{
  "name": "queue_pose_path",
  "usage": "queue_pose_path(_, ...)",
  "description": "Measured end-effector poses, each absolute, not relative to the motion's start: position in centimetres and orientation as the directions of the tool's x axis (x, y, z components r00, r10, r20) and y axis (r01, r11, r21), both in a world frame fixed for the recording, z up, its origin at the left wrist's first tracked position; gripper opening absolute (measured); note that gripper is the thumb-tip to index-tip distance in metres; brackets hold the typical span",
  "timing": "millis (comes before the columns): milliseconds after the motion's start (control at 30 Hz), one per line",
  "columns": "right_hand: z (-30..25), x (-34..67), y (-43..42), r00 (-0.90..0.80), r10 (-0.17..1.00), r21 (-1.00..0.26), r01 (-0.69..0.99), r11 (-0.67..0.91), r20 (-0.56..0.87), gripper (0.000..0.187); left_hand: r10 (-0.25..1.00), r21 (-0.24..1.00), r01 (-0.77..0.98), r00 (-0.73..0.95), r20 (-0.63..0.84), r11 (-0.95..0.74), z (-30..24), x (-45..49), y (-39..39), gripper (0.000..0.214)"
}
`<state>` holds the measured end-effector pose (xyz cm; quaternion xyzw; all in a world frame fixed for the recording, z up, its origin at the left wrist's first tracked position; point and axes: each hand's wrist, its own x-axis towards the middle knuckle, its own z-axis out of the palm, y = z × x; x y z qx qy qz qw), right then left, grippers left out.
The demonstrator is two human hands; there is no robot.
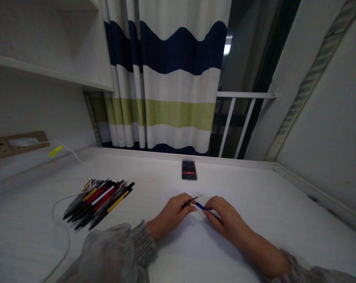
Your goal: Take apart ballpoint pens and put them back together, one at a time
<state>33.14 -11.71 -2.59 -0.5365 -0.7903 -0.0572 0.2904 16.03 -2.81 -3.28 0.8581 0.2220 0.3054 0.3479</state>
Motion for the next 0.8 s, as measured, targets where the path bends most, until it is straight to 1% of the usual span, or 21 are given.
queue_pose_path(133,-2.85,33.35,-11.59,-0.194,0.808,-0.239,0.894,0.379,0.556,0.009,0.612,0.703,0.213,0.694,0.381,-0.679,-3.24,16.08,-2.78,0.019)
queue_pose_path(267,-3.16,33.66,-11.46,-0.11,0.801,-0.265,0.91,0.319,0.588,0.013,0.586,0.631,0.234,0.685,0.433,-0.74,-3.32,16.01,-2.66,0.025)
queue_pose_path(367,-3.24,33.84,-11.43,-0.082,0.779,-0.255,0.919,0.301,0.622,0.015,0.571,0.602,0.236,0.684,0.455,-0.763,-3.47,15.91,-2.52,0.028)
queue_pose_path(567,-2.97,33.8,-11.52,-0.108,0.754,-0.213,0.925,0.316,0.647,0.013,0.551,0.518,0.303,0.712,0.436,-0.8,-3.6,15.86,-2.36,0.027)
queue_pose_path(800,-2.83,34.06,-11.27,-0.193,0.73,-0.106,0.934,0.342,0.655,0.011,0.563,0.373,0.433,0.727,0.393,-0.82,-4.06,15.89,-1.88,0.025)
